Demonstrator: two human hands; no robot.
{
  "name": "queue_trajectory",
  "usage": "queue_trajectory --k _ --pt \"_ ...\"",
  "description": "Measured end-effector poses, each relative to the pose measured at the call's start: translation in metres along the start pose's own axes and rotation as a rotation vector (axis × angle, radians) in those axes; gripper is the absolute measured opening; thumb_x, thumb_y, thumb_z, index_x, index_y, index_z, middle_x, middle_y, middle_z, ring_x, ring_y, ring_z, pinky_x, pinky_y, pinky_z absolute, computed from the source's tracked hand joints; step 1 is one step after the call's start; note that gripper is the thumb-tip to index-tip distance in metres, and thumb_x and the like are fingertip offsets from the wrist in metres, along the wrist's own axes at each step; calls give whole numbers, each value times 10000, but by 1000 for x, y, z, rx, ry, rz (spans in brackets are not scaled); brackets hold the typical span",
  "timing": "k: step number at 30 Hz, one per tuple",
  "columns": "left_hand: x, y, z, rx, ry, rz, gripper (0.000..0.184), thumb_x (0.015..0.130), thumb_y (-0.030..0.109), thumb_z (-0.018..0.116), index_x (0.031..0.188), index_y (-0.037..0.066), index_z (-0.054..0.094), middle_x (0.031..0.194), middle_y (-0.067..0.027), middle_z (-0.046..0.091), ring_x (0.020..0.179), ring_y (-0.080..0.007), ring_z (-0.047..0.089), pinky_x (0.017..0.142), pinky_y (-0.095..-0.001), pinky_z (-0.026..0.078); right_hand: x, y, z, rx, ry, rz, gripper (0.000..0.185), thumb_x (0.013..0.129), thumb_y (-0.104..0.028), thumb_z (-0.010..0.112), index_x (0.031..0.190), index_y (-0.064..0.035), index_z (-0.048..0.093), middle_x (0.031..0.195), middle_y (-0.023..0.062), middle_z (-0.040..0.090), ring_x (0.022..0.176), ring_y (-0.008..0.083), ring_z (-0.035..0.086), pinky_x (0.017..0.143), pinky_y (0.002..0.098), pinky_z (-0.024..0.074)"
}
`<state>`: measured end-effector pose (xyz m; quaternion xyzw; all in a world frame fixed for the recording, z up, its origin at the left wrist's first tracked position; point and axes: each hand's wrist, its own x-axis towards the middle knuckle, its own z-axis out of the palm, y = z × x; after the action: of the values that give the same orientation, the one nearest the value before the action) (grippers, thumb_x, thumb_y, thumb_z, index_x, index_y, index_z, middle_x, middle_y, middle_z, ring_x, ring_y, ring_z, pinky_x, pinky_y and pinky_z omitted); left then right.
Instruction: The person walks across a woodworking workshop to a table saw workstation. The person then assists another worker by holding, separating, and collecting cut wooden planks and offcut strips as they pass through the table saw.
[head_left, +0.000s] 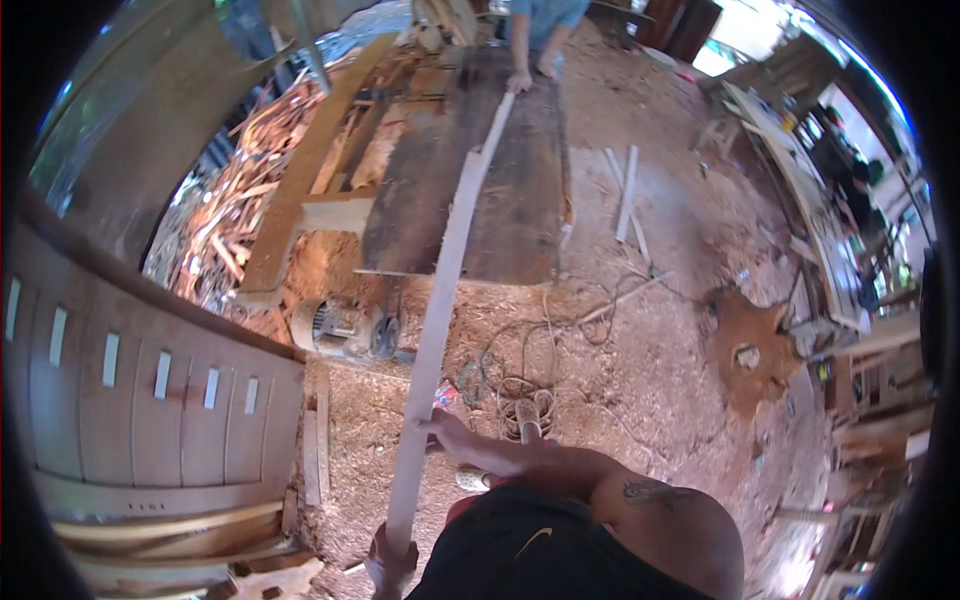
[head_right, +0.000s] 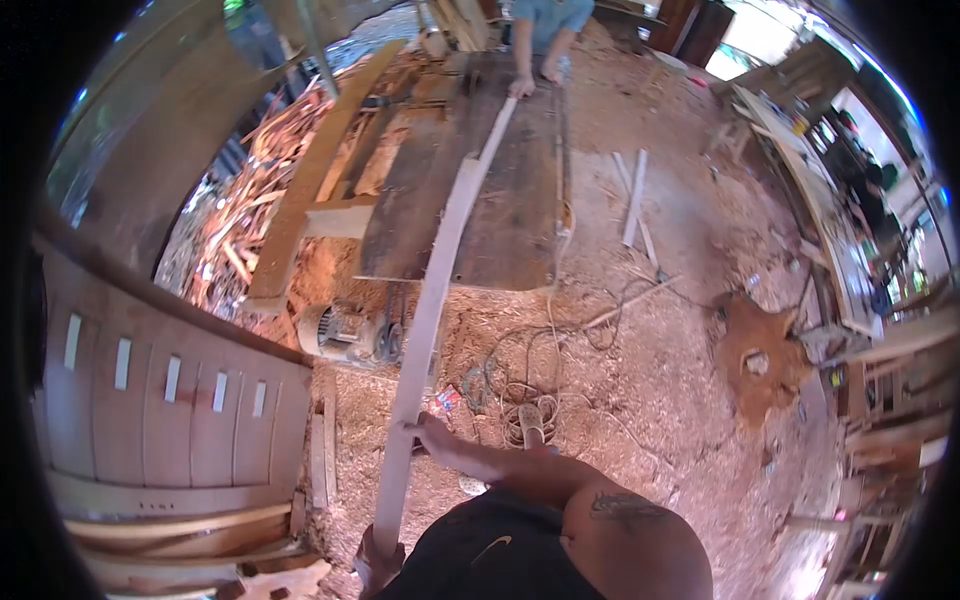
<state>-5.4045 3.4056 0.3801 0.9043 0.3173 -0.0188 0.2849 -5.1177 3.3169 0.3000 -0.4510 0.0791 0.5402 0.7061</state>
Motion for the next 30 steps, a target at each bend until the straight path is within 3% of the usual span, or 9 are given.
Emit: queue_trajectory --k 4,7,11,16,22,25,27,29,30 --pt "-16 -11 4 -131 45 12 603 701 305 739 1211 79 509 987 -220 651 897 -399 649 763 -498 521 -25 27 -8 121 -73 -117 456 900 -267 651 1273 -84 462 1121 77 597 1026 266 620 831 450 534" --pt "-12 -22 9 -109 -8 74 619 710 309 741 1230 80 495 979 -217 651 883 -406 649 746 -502 523 -26 36 -26 164 -16 -41 474 887 -273 670 1255 -53 468 1137 110 591 971 278 644 804 440 563" --pt "-17 -47 16 -87 -89 160 641 721 314 743 1255 81 476 967 -214 651 863 -416 648 725 -508 526 -20 43 -35 114 46 40 429 917 -271 625 1261 -70 468 1126 98 603 1012 285 628 834 462 537" --pt "-23 -32 0 -134 -250 108 633 775 338 717 1302 110 449 980 -212 648 862 -419 648 711 -503 525 -37 45 -37 135 -56 -15 484 909 -338 629 1265 -61 453 1066 109 627 943 285 655 774 447 557" --pt "-30 11 -20 -170 -170 4 652 802 430 665 1330 148 407 967 -226 651 851 -439 645 692 -525 513 -44 46 -36 102 -1 43 408 918 -307 622 1230 -80 489 1084 107 613 971 274 641 811 478 554" --pt "-23 -23 6 -71 -288 61 667 796 440 670 1330 144 399 953 -229 654 841 -442 646 686 -527 512 -42 49 -43 88 80 98 381 926 -301 613 1210 -77 496 1082 111 615 959 270 643 813 484 553" --pt "-13 -87 67 -150 -266 -14 614 755 391 709 1252 112 478 978 -230 651 882 -414 648 742 -500 517 -29 47 -59 90 49 66 399 918 -305 629 1218 -81 493 1080 96 612 945 267 641 807 469 548" --pt "-5 -21 23 -92 -263 102 678 770 405 708 1323 152 408 944 -246 650 848 -453 641 702 -523 512 -34 26 -60 76 5 38 360 925 -296 618 1194 -84 506 1030 106 620 954 261 636 845 445 529" --pt "5 -36 41 -228 -281 49 668 768 392 716 1304 128 418 921 -244 646 834 -444 642 711 -504 516 -42 14 -55 33 74 -26 373 925 -333 609 1188 -84 521 987 91 627 924 245 632 824 431 525"
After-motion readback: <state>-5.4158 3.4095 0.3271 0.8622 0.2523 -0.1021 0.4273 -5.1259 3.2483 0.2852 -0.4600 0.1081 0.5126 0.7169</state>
